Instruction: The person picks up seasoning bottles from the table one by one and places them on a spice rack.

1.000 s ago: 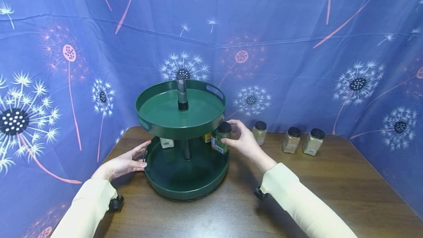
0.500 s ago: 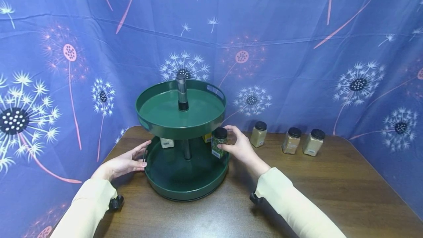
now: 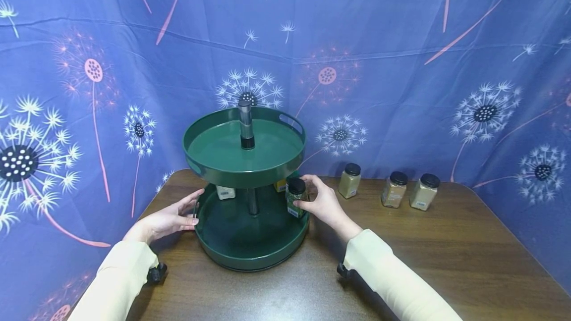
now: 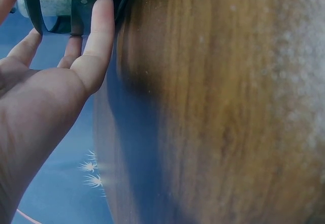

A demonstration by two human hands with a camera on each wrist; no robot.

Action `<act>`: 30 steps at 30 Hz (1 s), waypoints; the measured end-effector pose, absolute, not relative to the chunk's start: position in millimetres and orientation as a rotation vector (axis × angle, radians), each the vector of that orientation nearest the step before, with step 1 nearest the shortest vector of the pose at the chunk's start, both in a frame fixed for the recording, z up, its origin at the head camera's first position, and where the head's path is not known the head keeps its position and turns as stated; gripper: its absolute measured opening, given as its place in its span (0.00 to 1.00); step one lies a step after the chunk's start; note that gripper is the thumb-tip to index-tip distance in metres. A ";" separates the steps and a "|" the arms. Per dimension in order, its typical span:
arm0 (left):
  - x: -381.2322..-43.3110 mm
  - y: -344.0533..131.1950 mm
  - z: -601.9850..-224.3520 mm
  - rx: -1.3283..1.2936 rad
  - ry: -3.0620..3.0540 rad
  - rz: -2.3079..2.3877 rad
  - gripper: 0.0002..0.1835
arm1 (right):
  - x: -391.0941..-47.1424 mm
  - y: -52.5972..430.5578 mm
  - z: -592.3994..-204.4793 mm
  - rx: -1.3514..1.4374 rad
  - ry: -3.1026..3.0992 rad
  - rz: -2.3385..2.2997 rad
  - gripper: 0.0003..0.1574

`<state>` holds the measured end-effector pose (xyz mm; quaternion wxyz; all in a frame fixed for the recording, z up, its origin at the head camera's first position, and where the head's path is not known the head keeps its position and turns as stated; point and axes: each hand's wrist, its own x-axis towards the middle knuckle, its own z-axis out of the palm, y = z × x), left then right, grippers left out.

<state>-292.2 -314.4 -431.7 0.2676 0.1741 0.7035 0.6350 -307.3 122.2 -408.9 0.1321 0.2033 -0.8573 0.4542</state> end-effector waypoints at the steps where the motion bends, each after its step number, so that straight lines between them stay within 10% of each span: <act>1: -292.2 -314.3 -431.7 0.470 1.895 1.715 0.49 | -307.8 122.1 -410.0 0.593 -2.486 1.318 0.40; 30: -290.5 -314.6 -431.1 0.483 1.899 1.710 0.49 | -304.8 129.6 -407.4 0.637 -2.480 1.453 0.41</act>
